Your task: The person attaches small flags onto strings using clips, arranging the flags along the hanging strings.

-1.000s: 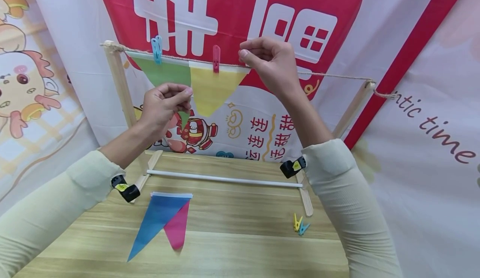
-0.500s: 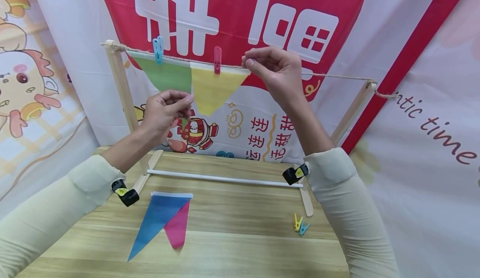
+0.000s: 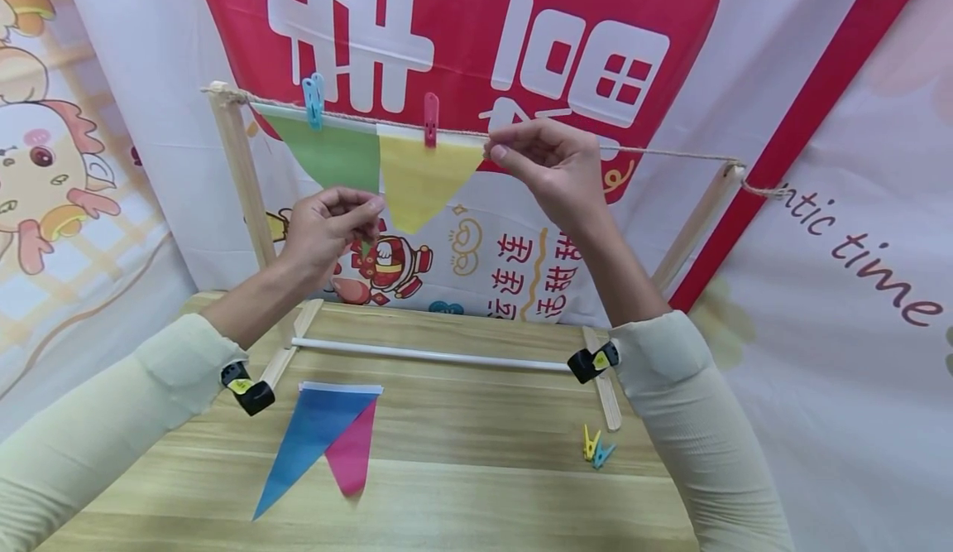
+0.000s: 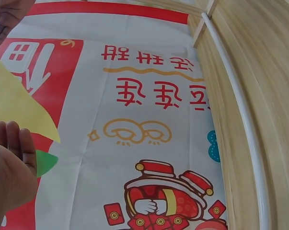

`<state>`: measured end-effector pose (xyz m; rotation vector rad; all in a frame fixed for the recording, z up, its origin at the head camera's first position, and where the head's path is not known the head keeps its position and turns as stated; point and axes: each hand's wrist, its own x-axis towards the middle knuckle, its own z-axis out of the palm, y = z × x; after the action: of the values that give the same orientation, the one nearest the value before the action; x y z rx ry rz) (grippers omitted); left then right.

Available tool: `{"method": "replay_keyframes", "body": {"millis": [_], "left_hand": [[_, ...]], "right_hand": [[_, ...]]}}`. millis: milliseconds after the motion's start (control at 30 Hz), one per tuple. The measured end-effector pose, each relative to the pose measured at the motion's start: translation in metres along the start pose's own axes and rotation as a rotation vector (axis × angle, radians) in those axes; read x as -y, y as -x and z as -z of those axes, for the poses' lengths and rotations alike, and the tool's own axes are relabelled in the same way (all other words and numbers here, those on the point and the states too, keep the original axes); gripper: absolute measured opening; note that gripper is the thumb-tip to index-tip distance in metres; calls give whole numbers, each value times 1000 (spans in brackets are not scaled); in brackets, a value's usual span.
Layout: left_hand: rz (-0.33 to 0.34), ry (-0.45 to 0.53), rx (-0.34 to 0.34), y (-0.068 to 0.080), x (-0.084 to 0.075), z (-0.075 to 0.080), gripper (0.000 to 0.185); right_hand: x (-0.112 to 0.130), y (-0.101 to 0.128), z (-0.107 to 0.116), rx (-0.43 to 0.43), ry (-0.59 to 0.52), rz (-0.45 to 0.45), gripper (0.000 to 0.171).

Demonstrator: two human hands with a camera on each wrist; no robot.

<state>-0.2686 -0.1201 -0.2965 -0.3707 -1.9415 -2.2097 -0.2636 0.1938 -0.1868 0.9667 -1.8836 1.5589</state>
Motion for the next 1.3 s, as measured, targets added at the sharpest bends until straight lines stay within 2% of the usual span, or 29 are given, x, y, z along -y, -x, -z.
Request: {"method": "replay_keyframes", "body": {"millis": [333,533,800,1000,1300], "left_hand": [[7,22,22,3,7,-1,19],[26,12,31,6,10,-1,16],[52,-32,48,10,15,2,18],[31,-39,47,15,22,5,20],[-2,-21,47,19,34,10,19]], "right_hand": [[-3,20,7,89,34,-78,27],[-10,34,12,89,56,-130,29],[-23,50,18,71,43,-146,28],[-31,64,22,64,69,-183,27],[-47,86,23,82,49,-240,25]]}}
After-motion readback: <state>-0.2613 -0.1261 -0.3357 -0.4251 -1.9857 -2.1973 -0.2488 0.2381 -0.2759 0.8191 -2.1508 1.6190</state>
